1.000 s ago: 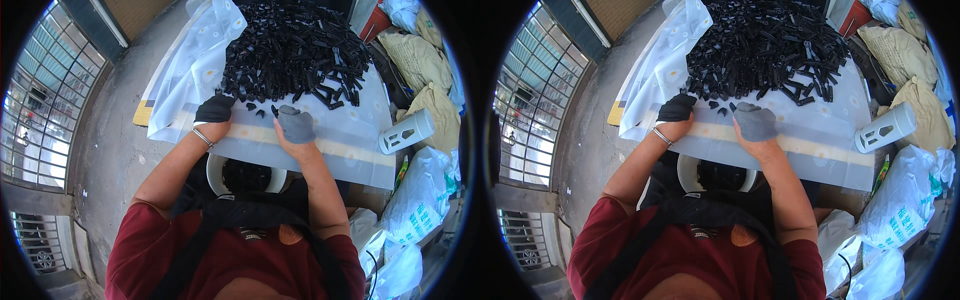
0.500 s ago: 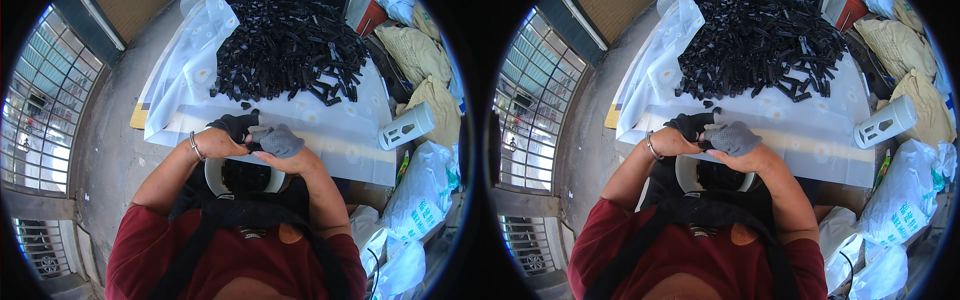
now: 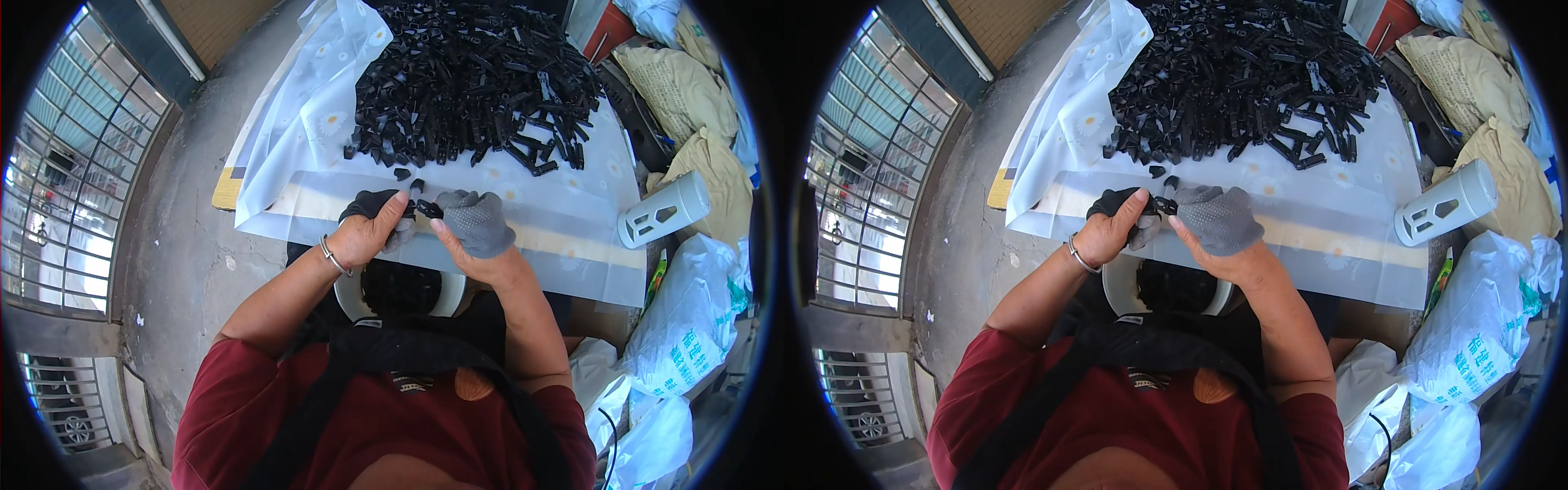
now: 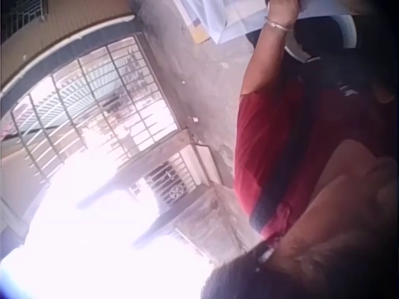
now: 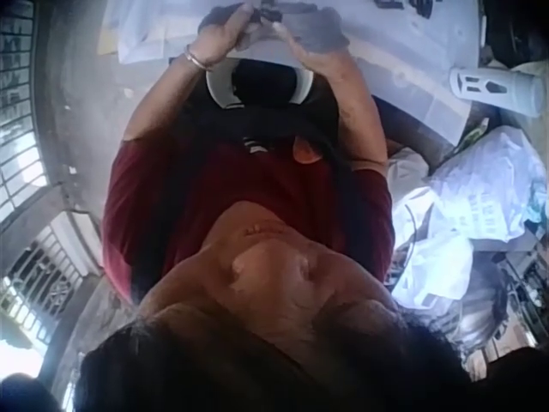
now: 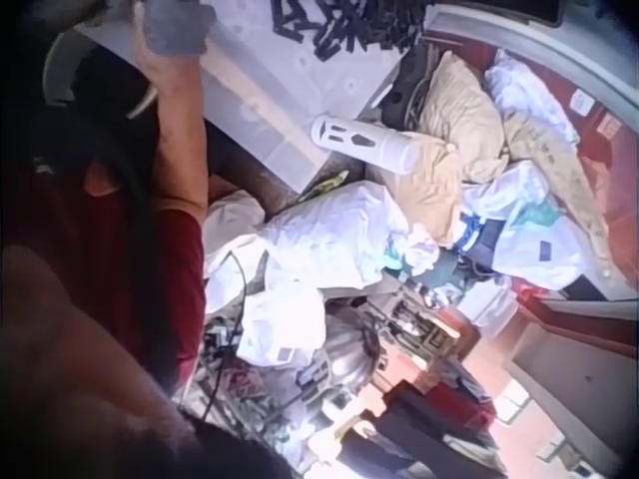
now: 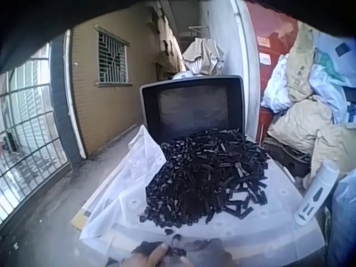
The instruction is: Sorting small black plastic components from a pile into a container.
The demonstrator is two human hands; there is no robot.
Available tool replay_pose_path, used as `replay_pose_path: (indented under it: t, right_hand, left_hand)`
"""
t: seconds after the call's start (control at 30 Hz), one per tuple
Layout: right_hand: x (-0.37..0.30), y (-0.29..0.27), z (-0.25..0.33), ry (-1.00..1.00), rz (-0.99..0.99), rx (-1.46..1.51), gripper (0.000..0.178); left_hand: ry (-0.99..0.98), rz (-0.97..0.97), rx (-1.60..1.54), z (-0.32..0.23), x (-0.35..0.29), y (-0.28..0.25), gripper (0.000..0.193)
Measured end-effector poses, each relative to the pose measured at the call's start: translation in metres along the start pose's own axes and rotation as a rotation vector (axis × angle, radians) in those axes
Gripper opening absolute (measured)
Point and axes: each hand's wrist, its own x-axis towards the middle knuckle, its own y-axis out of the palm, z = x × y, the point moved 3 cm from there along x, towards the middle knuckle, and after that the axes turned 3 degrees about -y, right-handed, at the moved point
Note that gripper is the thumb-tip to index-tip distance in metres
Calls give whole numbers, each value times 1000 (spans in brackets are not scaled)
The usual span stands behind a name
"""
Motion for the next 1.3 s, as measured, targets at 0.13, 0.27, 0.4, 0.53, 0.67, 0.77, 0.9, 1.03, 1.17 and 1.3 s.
replay_pose_path:
  t: [0.13, 0.27, 0.4, 0.53, 0.67, 0.77, 0.9, 1.03, 1.17, 1.3]
  right_hand:
    - [-2, 2, -4, 97, 122, -17, 23]
    - [-1, -3, 1, 47, 74, -62, 23]
    - [-1, -1, 5, -19, 85, -161, 20]
    - [-3, 16, 10, -204, -32, -278, 13]
    - [-1, 29, 15, -161, -35, -123, 13]
    - [1, 20, 16, -108, 114, 16, 21]
    - [18, -2, -37, 118, 79, -221, 30]
    - [36, -14, -84, 254, -236, -593, 33]
    - [48, -2, -89, 237, -142, -658, 33]
    - [41, 3, -79, 166, 10, -536, 31]
  left_hand:
    - [61, 47, 52, -4, 2, 0, 46]
    - [97, 32, 151, -6, 4, -2, 45]
    - [45, 32, 175, -5, 4, 1, 43]
    - [186, -7, 486, -20, 1, 10, 35]
    - [285, 22, 524, -17, -7, 4, 28]
    - [210, 162, 695, -16, -9, -13, 35]
    - [149, 241, 1029, -23, 0, -29, 46]
    - [498, -224, 1055, -20, 45, -24, 34]
    - [414, -264, 1137, -3, 92, -7, 30]
    - [461, -197, 1096, 0, 79, 6, 30]
